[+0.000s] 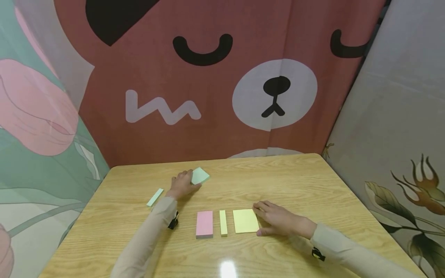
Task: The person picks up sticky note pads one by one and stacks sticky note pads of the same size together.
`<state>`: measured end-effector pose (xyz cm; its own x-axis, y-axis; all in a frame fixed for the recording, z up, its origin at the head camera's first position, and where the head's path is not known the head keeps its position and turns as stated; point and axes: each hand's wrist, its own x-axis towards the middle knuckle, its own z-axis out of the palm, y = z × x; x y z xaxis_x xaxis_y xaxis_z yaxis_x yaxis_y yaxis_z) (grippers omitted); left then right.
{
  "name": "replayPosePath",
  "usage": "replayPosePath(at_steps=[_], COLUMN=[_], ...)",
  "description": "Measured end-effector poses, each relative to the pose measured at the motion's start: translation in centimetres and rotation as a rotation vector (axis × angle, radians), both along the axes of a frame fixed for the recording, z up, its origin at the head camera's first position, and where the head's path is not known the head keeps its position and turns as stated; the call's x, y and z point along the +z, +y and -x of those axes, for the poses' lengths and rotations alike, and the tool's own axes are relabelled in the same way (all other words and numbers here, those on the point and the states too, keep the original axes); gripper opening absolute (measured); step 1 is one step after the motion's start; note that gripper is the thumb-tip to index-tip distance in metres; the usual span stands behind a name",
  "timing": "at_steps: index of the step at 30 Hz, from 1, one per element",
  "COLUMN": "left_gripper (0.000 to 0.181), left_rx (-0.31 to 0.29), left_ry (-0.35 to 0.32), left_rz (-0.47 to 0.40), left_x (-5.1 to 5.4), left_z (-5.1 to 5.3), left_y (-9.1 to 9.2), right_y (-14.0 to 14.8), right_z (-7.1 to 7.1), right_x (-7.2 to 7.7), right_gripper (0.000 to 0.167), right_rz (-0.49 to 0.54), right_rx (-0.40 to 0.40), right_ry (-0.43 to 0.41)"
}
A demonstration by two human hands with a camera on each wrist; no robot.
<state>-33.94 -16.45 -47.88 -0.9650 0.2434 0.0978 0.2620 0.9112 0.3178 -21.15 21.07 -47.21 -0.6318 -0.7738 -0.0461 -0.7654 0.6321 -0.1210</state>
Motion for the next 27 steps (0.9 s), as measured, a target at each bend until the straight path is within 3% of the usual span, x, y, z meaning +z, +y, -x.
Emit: replayPosePath(at_steps=[9, 17, 27], left_gripper=[0.073, 0.054, 0.059], left_rx=[-0.004, -0.012, -0.02], left_ry=[0.027, 0.049, 0.05], left_rz=[0.002, 0.069, 0.052], left_x=[-0.37, -0.39, -0.32], left_z=[0.34, 0.37, 0.31], left_y=[0.31, 0.15, 0.26], right_y=[0.05, -0.05, 0.02], right_z=[0.02, 0.21, 0.14], right_x=[-0.18, -0.22, -0.17], right_gripper=[0.082, 0.084, 0.082], right_rz=[0.004, 0.005, 0.022], right_rx=[0.013, 0.013, 0.038], right_ry=[0.021, 0.012, 0.054])
